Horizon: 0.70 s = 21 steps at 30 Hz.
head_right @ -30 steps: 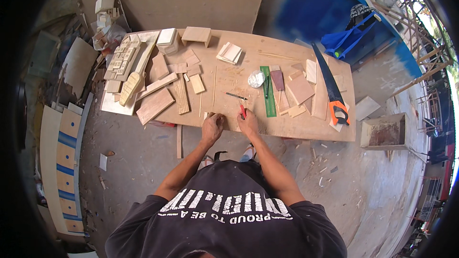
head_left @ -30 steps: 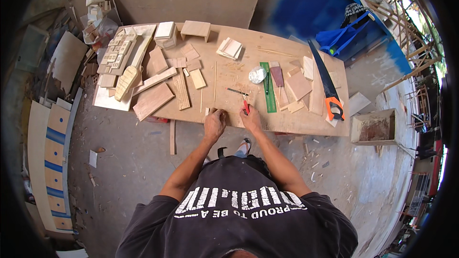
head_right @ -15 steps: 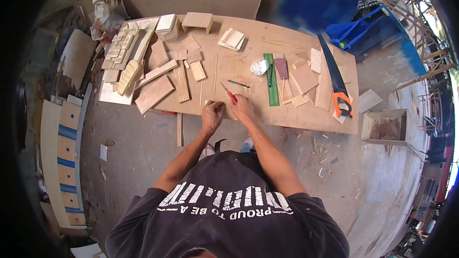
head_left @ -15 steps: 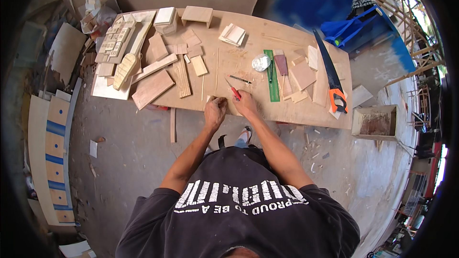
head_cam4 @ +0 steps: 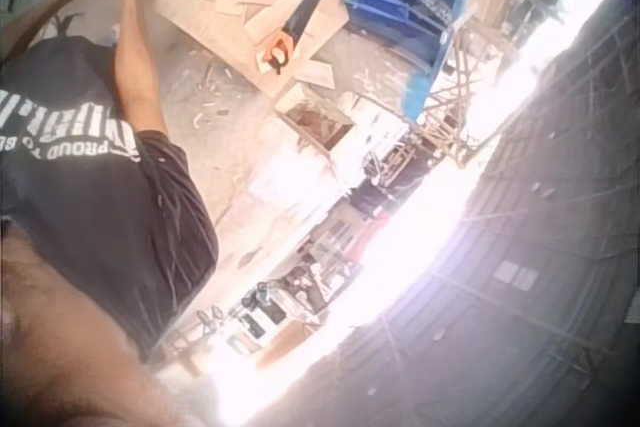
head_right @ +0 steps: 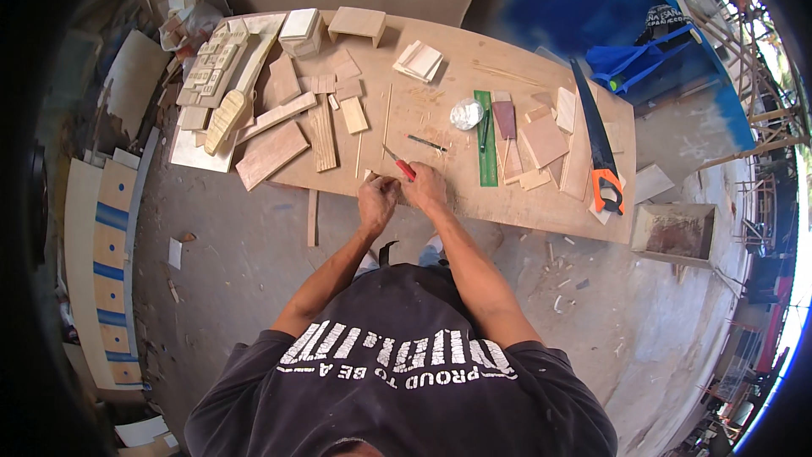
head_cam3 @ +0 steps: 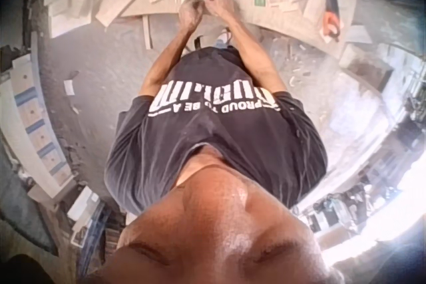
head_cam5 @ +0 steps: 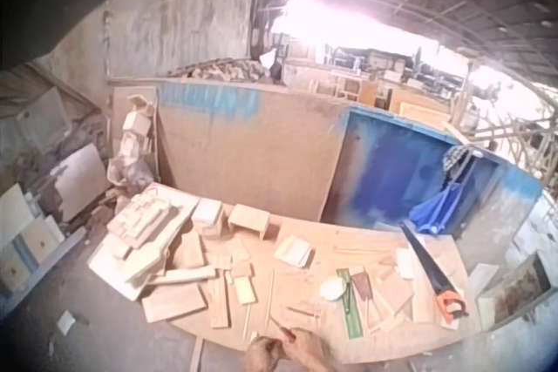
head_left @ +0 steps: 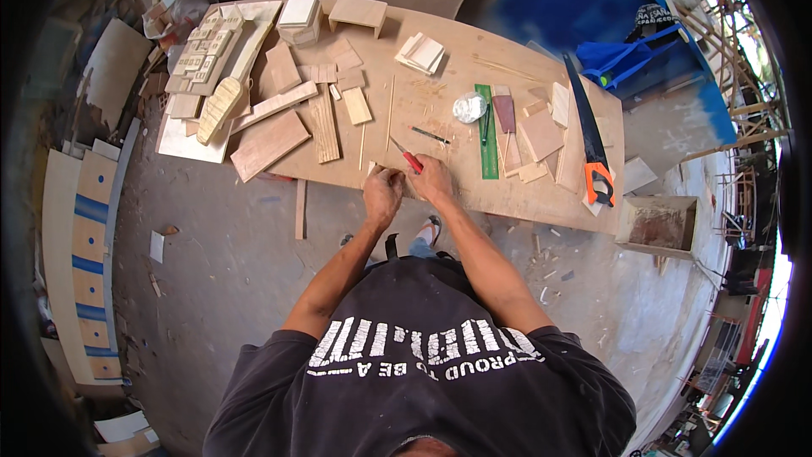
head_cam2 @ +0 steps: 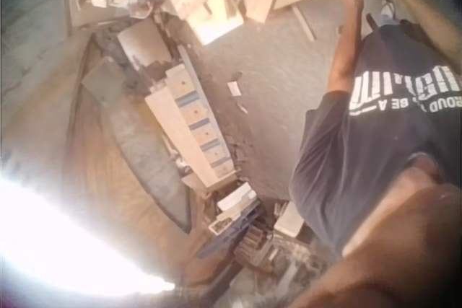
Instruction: The person sharpens the end of a thin wooden stick with a utility knife.
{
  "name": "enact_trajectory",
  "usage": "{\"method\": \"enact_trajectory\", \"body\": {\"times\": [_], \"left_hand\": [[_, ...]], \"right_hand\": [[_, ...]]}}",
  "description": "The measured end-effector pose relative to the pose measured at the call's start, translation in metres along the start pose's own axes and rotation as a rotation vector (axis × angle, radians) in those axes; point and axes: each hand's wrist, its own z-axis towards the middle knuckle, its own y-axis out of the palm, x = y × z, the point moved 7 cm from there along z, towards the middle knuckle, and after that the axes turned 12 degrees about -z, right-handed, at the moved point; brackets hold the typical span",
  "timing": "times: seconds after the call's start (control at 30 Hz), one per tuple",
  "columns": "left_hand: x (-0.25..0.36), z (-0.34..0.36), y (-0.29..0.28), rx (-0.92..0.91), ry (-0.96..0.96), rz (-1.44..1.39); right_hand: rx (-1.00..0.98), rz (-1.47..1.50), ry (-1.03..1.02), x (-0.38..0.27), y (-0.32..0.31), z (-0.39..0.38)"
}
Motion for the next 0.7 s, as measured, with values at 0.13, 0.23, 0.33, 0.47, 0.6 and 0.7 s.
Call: {"method": "enact_trajectory", "body": {"times": [0.13, 0.23, 0.33, 0.47, 0.6, 0.7], "left_hand": [[0.002, 0.001, -0.003, 0.025, -0.016, -0.008], [0.005, 0.005, 0.0, 0.009, 0.026, 0.033], [0.008, 0.002, 0.004, -0.009, 0.037, 0.145], [0.009, 0.001, 0.004, -0.028, 0.066, 0.147], [0.007, 0.0, 0.001, -0.03, 0.099, 0.122], [0.019, -0.002, -0.022, 0.102, 0.065, 0.195]], "right_hand": [[0.002, -0.003, -0.045, -0.003, -0.002, 0.001], [-0.012, -0.016, -0.047, -0.003, -0.002, 0.002], [0.058, 0.001, -0.071, -0.003, -0.003, 0.001], [0.074, 0.001, -0.105, 0.0, -0.001, 0.001], [0.094, -0.006, -0.198, -0.006, 0.0, 0.001], [0.107, 0.003, -0.22, -0.006, -0.004, -0.003]]}}
